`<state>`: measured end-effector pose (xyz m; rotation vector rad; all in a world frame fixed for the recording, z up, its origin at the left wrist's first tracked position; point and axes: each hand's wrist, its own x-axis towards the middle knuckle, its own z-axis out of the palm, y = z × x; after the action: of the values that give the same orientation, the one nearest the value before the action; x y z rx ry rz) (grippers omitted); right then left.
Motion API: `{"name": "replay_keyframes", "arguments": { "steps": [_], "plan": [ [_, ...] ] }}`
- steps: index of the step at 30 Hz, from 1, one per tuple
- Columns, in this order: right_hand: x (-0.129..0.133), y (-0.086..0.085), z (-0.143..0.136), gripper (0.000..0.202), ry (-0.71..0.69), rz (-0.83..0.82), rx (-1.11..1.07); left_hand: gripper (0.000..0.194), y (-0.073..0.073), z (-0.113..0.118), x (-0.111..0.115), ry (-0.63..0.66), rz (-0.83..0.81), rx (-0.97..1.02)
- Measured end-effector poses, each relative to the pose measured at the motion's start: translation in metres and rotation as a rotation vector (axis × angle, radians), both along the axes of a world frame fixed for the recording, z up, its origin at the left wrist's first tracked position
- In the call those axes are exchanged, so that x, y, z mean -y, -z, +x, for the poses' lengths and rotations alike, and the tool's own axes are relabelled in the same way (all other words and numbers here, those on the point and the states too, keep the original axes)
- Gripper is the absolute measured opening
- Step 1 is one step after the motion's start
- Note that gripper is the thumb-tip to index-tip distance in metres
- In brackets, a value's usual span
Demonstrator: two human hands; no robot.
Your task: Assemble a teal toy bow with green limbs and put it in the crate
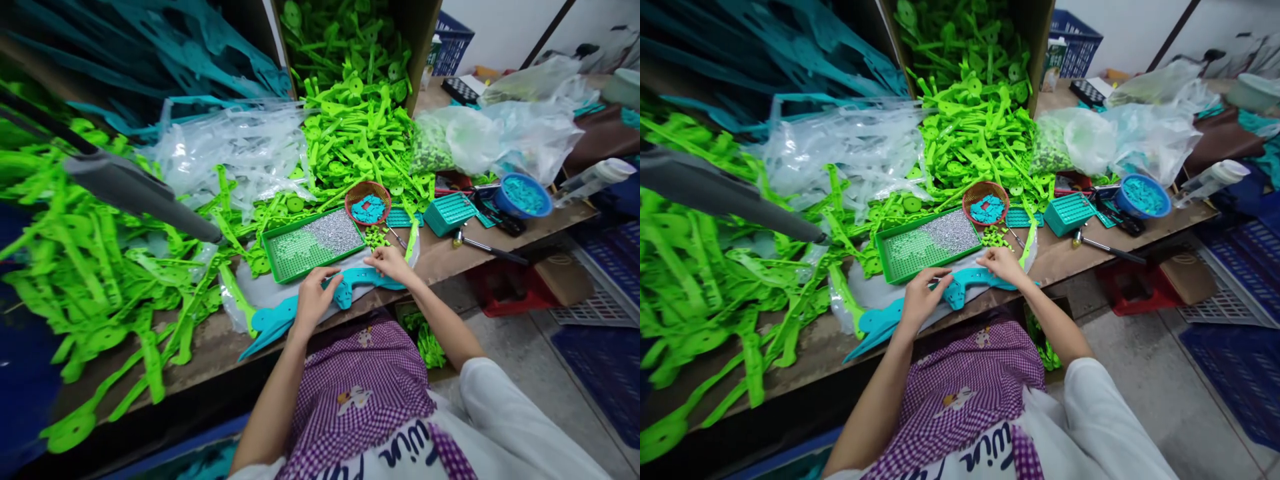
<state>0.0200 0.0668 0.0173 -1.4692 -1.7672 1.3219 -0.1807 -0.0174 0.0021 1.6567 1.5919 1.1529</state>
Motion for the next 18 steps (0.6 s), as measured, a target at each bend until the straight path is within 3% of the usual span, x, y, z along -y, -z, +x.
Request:
{"name": "replay_keyframes", "arguments": {
  "steps": [6,10,13,18],
  "plan": [
    [0.013,-0.009,0.018,0.040,0.079,0.037,-0.085,0.027,0.002,0.005,-0.001,0.132,0.009,-0.162],
    [0.034,-0.016,0.038,0.025,0.092,0.248,0.024,0.040,0.012,0.000,0.002,0.235,-0.034,-0.332],
    [0.039,-0.010,0.039,0.014,0.133,0.394,0.195,0.044,0.022,0.000,0.006,0.162,-0.010,-0.373],
    [0.037,0.008,0.016,0.014,0.151,0.401,0.335,0.050,0.027,0.006,0.010,0.027,-0.035,-0.403]
  ]
}}
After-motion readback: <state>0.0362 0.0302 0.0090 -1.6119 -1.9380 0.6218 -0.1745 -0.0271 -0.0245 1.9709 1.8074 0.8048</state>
